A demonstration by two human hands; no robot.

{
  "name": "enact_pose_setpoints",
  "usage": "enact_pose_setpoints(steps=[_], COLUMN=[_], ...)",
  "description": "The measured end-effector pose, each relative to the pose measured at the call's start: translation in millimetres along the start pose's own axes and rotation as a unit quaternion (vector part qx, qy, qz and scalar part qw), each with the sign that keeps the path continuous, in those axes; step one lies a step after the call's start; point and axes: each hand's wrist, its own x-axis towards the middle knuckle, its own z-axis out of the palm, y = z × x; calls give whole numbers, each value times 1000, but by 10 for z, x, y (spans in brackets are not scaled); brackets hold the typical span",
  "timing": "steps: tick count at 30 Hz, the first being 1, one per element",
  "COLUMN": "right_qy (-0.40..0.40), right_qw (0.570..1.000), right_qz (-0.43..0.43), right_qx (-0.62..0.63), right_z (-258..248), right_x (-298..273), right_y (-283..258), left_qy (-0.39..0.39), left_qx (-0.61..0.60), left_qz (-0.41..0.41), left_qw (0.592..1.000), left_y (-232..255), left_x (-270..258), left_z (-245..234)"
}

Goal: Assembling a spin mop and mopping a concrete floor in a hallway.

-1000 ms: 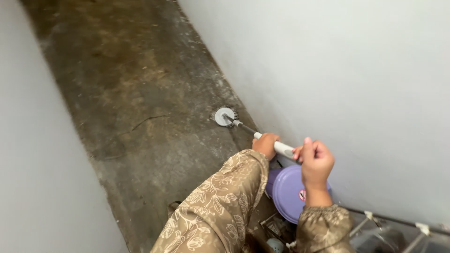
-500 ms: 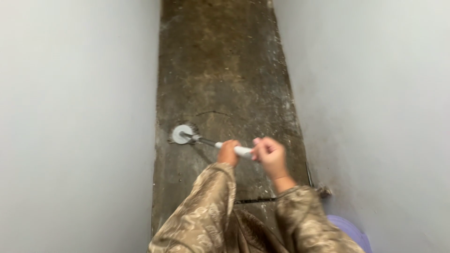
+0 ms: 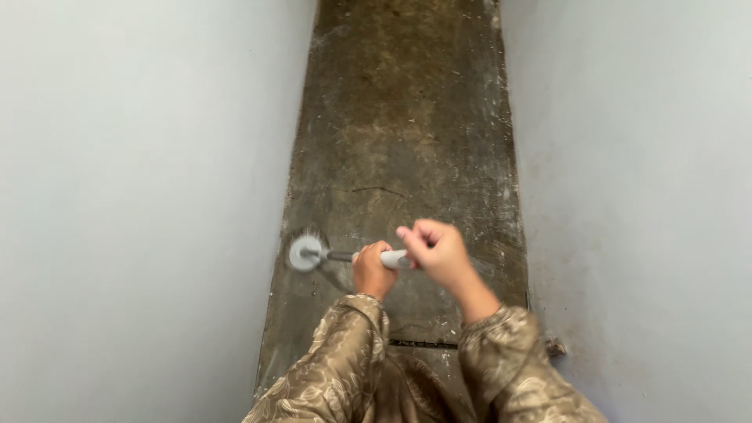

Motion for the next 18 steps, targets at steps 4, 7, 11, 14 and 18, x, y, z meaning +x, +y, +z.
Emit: enact_pose_setpoints(steps=[4, 7, 11, 14, 18], right_qy=[-97, -141, -116, -79, -14], right_qw=[995, 988, 991, 989, 980], right_qz=[26, 53, -18, -74, -145], right_qx=[8, -24, -59, -98, -138], right_z=[52, 284, 501, 609, 871], right_x=[316, 453, 555, 663, 711], right_y=[-377, -478, -534, -634, -514], left_qy=[55, 99, 129, 146, 149], left_qx=[-1, 7, -16, -36, -68], left_qz=[-75, -130, -140, -123, -41], left_qw=[996, 986, 982, 981, 986], left_y=[129, -29, 10, -87, -291], left_x=[-77, -34, 190, 514, 865], left_z=[-91, -140, -339, -349, -489])
